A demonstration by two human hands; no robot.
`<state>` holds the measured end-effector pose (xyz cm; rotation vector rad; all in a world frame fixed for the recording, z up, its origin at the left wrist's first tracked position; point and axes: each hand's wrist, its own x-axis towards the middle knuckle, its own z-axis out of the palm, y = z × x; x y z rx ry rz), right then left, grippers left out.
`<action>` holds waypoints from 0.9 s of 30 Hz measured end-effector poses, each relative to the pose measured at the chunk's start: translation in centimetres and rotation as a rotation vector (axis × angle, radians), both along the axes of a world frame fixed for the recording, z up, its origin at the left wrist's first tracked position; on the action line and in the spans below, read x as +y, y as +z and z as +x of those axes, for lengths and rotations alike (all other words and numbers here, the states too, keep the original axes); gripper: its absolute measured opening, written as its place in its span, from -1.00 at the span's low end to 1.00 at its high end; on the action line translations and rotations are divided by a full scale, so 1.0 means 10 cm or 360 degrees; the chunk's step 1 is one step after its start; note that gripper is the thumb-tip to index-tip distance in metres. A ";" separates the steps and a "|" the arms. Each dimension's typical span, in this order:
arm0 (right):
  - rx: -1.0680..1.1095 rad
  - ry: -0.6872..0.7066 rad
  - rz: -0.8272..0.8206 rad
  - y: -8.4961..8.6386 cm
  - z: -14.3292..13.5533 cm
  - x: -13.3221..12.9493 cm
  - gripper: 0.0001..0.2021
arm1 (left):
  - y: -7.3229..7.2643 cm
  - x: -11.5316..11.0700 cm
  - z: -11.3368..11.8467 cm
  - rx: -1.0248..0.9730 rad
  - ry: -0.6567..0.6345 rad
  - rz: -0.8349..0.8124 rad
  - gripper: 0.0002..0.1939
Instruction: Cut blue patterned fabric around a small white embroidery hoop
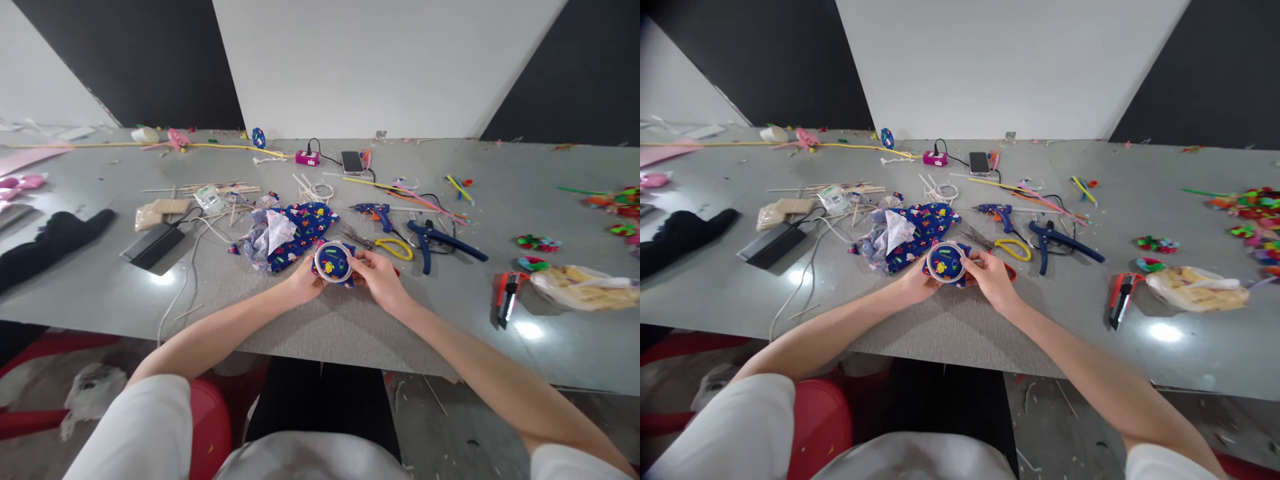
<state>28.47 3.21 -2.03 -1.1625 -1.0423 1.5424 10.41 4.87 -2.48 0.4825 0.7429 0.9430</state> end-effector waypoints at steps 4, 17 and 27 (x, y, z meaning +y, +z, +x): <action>-0.0036 0.0028 0.0042 -0.02 0.00 0.00 -0.50 | 0.00 -0.02 0.02 -0.0046 0.0042 0.0018 -0.75; -0.0405 -0.0034 0.0265 -0.03 0.01 -0.05 -0.50 | 0.04 -0.05 0.03 -0.0115 -0.0060 0.0012 -0.79; -0.1021 -0.0282 0.0772 0.08 0.18 0.04 -0.59 | 0.00 0.01 -0.01 -0.0024 -0.0005 0.0141 -0.78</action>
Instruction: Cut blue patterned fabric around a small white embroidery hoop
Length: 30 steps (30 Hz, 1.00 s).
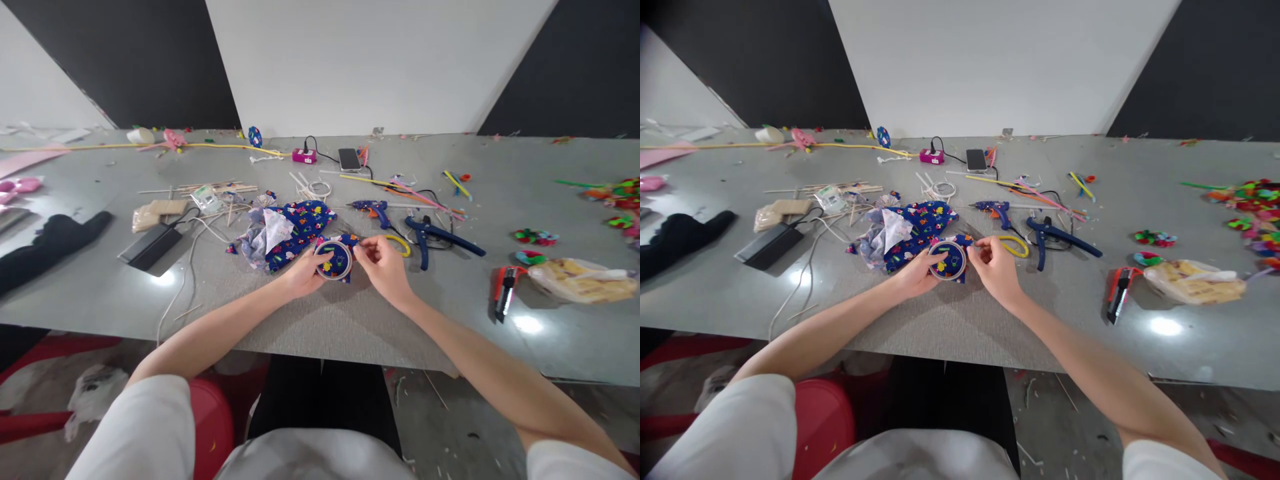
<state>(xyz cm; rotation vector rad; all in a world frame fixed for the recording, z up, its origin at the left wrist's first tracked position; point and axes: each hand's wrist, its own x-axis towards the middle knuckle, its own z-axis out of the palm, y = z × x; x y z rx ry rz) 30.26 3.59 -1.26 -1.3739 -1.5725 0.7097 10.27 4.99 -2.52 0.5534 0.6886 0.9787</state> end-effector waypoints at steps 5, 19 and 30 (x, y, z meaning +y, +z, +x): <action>-0.0160 0.0086 0.0135 0.00 0.05 0.07 -0.61 | 0.03 -0.03 -0.03 0.0032 -0.0146 0.0018 -0.79; -0.0232 0.0189 0.0257 -0.01 -0.05 0.01 -0.61 | 0.02 -0.02 0.00 0.0084 -0.0112 -0.0146 -0.73; -0.0233 0.0151 0.0278 -0.04 0.00 0.05 -0.76 | -0.02 -0.01 0.02 0.0256 -0.0021 -0.0110 -0.79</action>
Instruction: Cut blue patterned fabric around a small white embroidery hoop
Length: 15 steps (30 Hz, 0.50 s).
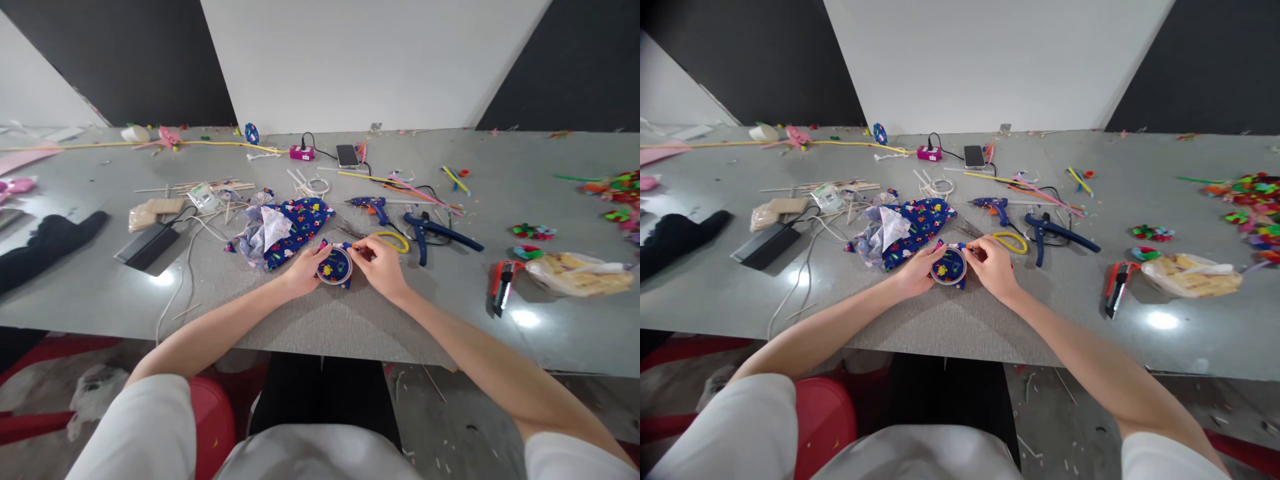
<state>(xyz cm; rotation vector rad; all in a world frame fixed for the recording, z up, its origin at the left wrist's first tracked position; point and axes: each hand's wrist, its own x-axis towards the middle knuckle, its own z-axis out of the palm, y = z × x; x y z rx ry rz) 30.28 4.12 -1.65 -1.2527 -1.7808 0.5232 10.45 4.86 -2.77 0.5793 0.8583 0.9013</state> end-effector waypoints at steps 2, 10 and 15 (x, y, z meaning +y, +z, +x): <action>0.0003 -0.0009 0.0000 0.00 0.02 0.01 -0.77 | -0.01 0.00 -0.01 0.0016 -0.0016 0.0020 -0.79; -0.0015 0.0025 -0.0034 0.03 0.02 0.01 -0.70 | 0.02 0.02 -0.07 0.0104 -0.0175 0.0187 -0.73; -0.0132 0.0063 0.0006 0.12 0.17 0.10 -0.69 | 0.03 0.07 -0.10 0.0134 -0.0087 0.0292 -0.73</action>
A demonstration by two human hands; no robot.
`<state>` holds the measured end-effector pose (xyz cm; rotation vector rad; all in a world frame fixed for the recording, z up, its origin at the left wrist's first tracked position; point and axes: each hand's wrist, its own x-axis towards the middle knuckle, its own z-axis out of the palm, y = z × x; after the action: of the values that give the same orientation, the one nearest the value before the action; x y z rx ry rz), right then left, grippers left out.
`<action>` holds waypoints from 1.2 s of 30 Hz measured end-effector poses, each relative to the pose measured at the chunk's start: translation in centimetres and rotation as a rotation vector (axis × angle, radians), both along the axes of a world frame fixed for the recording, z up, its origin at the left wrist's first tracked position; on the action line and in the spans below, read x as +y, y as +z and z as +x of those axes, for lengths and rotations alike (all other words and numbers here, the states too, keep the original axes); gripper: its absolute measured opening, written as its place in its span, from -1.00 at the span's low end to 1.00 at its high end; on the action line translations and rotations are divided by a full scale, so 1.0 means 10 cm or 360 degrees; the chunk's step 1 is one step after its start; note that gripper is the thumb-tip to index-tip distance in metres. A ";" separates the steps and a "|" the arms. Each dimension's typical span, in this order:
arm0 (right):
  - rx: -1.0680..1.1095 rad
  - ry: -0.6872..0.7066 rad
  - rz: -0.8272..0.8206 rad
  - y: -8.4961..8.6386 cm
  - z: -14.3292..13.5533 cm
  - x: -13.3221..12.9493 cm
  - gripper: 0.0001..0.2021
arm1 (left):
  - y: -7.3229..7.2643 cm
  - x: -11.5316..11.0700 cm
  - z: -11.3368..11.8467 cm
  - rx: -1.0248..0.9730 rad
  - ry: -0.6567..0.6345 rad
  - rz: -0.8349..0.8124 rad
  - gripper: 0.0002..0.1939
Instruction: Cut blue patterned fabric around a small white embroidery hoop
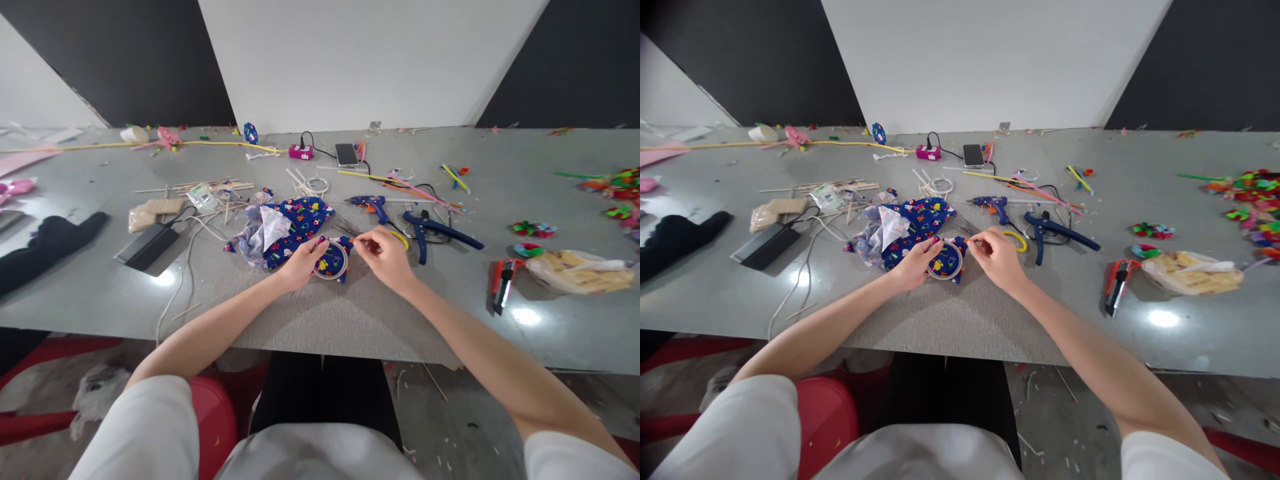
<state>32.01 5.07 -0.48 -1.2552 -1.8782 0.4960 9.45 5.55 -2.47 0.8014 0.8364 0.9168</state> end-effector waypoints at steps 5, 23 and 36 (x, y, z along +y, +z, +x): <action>-0.0846 -0.0202 0.0100 0.03 0.40 0.17 -0.63 | 0.01 0.09 -0.06 -0.0003 0.0115 0.0088 -0.72; -0.1170 -0.0064 -0.0104 -0.30 0.67 0.37 -0.54 | 0.02 0.34 -0.29 0.0198 0.0501 0.0432 -0.75; -0.1296 -0.0162 -0.0372 -0.14 0.54 0.33 -0.57 | -0.15 0.50 -0.32 0.0174 0.0610 0.0730 -0.42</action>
<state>37.40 8.37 -1.89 -1.8913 -2.4380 0.1451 6.30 10.58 -3.97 1.1153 0.9050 1.4475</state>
